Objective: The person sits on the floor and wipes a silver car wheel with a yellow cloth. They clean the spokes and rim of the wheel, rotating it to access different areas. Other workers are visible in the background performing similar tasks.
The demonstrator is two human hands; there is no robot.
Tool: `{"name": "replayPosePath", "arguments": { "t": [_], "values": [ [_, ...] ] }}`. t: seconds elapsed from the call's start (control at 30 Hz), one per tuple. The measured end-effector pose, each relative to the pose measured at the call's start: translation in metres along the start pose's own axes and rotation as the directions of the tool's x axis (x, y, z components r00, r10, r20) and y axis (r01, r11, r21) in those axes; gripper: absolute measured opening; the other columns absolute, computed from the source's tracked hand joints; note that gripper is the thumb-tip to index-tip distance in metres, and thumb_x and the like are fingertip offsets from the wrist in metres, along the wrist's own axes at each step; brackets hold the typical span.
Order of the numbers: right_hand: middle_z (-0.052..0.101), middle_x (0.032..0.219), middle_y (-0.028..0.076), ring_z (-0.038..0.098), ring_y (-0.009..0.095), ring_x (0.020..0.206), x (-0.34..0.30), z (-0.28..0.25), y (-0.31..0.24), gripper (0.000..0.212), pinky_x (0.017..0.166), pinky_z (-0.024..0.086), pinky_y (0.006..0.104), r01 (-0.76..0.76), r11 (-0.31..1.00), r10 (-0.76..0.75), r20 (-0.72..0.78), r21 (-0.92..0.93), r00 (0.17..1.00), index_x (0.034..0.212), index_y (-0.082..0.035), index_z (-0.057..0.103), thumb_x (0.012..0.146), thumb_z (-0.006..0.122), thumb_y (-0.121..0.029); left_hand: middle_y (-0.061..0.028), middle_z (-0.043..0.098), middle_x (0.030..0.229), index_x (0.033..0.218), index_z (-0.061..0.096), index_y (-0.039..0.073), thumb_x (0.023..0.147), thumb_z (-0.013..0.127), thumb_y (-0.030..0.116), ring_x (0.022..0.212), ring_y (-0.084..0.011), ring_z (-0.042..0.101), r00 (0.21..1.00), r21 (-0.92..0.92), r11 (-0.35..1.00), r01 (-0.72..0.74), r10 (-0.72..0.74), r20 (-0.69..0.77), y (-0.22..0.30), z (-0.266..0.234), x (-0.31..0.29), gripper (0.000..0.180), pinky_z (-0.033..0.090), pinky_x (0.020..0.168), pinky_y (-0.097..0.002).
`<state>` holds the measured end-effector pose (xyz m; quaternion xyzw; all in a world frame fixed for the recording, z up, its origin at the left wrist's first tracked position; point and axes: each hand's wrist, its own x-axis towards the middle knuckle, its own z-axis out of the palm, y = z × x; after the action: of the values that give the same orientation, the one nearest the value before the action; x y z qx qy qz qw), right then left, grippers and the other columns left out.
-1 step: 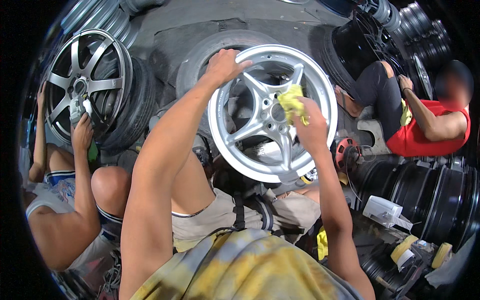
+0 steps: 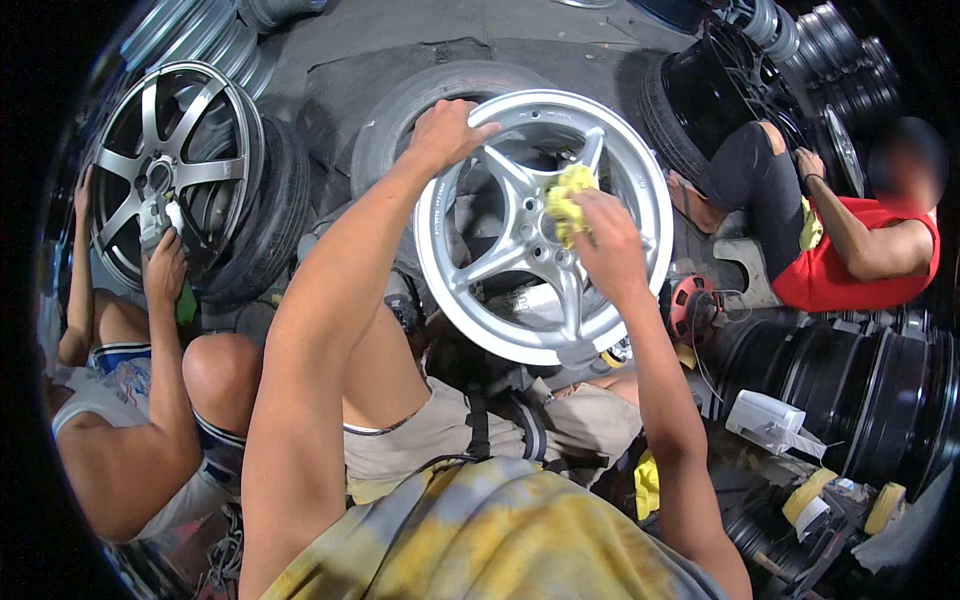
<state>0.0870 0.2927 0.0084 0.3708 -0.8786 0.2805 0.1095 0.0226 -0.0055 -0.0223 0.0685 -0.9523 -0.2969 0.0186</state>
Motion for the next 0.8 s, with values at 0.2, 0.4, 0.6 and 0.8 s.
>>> {"name": "replayPosePath", "arguments": {
  "t": [0.2,0.4,0.6,0.8],
  "values": [
    [0.062,0.113,0.016,0.059,0.032,0.112,-0.042,0.013,0.010,0.030,0.095,0.048,0.0438,-0.067,0.970,0.085,0.070,-0.233,0.994,0.103,-0.002,0.064,0.074,0.071,-0.003,-0.0206,0.074,0.095,0.105,0.077,0.005,0.087,0.068,0.057,0.092,-0.0384,0.071,1.000,0.019,1.000,0.000,-0.001,0.028,0.012,-0.005,-0.002,0.056,0.053,0.086,-0.0486],
    [0.063,0.106,0.017,0.061,0.035,0.099,-0.053,0.001,-0.034,0.028,0.082,0.051,0.0433,-0.151,0.979,0.178,0.209,-0.140,0.962,0.099,-0.001,0.063,0.074,0.074,-0.004,-0.0220,0.073,0.102,0.106,0.074,0.000,0.090,0.063,0.060,0.103,-0.0384,0.068,0.997,0.102,0.994,0.040,-0.046,0.057,0.011,-0.007,-0.001,0.063,0.052,0.092,-0.0494],
    [0.069,0.099,0.018,0.068,0.032,0.092,-0.019,-0.003,-0.032,0.016,0.081,0.053,0.0411,-0.499,0.730,0.517,0.100,0.467,0.850,0.099,0.004,0.066,0.088,0.067,-0.008,-0.0232,0.073,0.102,0.105,0.074,-0.001,0.090,0.063,0.061,0.103,-0.0393,0.068,0.998,0.100,0.994,0.034,-0.039,0.043,0.013,-0.008,-0.003,0.065,0.052,0.093,-0.0498],
    [0.063,0.119,0.019,0.060,0.036,0.112,-0.003,0.061,-0.029,0.014,0.091,0.050,0.0425,-0.138,0.989,0.130,-0.141,-0.045,0.981,0.100,0.002,0.066,0.088,0.063,-0.003,-0.0225,0.073,0.105,0.107,0.075,0.001,0.089,0.062,0.063,0.104,-0.0380,0.069,1.000,0.137,0.990,0.022,-0.023,0.010,0.004,-0.001,0.008,0.066,0.052,0.094,-0.0490]
  ]
}}
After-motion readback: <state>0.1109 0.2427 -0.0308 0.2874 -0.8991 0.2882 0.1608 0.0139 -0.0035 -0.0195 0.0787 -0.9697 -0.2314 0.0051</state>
